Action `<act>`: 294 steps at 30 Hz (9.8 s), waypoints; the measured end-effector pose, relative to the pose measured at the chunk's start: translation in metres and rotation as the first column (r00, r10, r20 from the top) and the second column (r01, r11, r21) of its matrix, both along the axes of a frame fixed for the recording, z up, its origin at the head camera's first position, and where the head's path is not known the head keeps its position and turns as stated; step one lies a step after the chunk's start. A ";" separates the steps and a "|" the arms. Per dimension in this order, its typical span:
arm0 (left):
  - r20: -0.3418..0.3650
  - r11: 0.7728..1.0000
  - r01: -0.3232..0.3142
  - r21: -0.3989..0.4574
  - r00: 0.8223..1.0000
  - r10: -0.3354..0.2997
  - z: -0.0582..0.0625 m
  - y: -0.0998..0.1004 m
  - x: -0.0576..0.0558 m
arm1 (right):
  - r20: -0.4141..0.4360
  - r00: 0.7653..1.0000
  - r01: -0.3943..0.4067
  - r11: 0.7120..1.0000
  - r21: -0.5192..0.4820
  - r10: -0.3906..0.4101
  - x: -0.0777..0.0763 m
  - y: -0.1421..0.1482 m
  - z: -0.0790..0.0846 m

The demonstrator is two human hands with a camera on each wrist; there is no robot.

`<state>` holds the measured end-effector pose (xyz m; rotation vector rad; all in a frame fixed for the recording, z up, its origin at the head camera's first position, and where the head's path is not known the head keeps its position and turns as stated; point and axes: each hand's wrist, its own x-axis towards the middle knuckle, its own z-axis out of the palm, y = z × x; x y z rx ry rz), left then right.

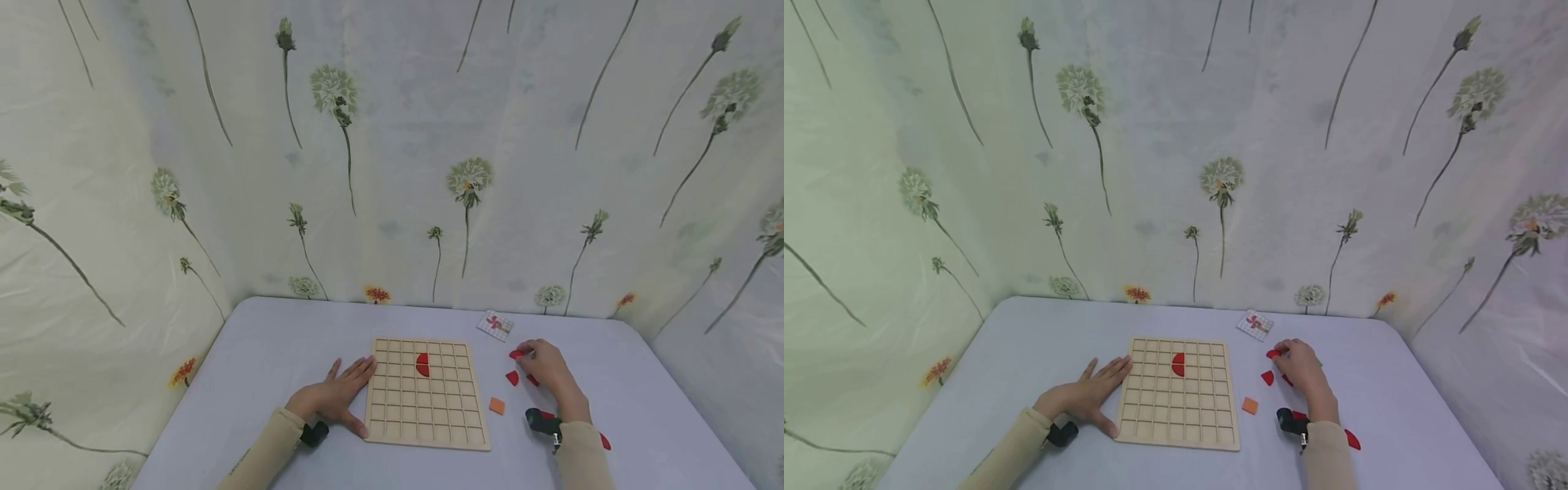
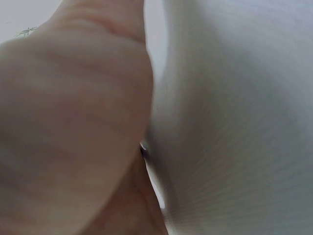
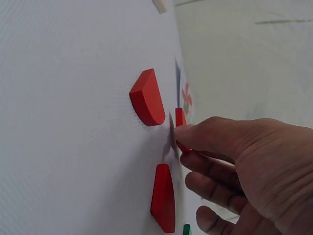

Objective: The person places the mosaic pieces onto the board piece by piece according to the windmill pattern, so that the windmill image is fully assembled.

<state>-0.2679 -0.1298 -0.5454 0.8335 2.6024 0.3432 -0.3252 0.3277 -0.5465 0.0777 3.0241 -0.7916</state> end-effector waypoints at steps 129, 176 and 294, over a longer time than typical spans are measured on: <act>-0.007 0.999 0.035 0.032 0.999 -0.034 0.001 -0.003 0.000 | 0.008 0.918 -0.395 0.918 -0.042 0.396 0.020 -0.150 0.014; -0.005 0.999 0.027 0.017 1.000 -0.026 0.000 -0.003 -0.001 | 0.035 0.988 -0.153 0.987 0.043 0.151 0.031 -0.025 0.012; -0.008 0.999 0.030 0.030 1.000 -0.030 -0.003 -0.004 -0.002 | -0.058 0.913 -0.402 0.915 0.032 0.404 0.020 -0.126 0.006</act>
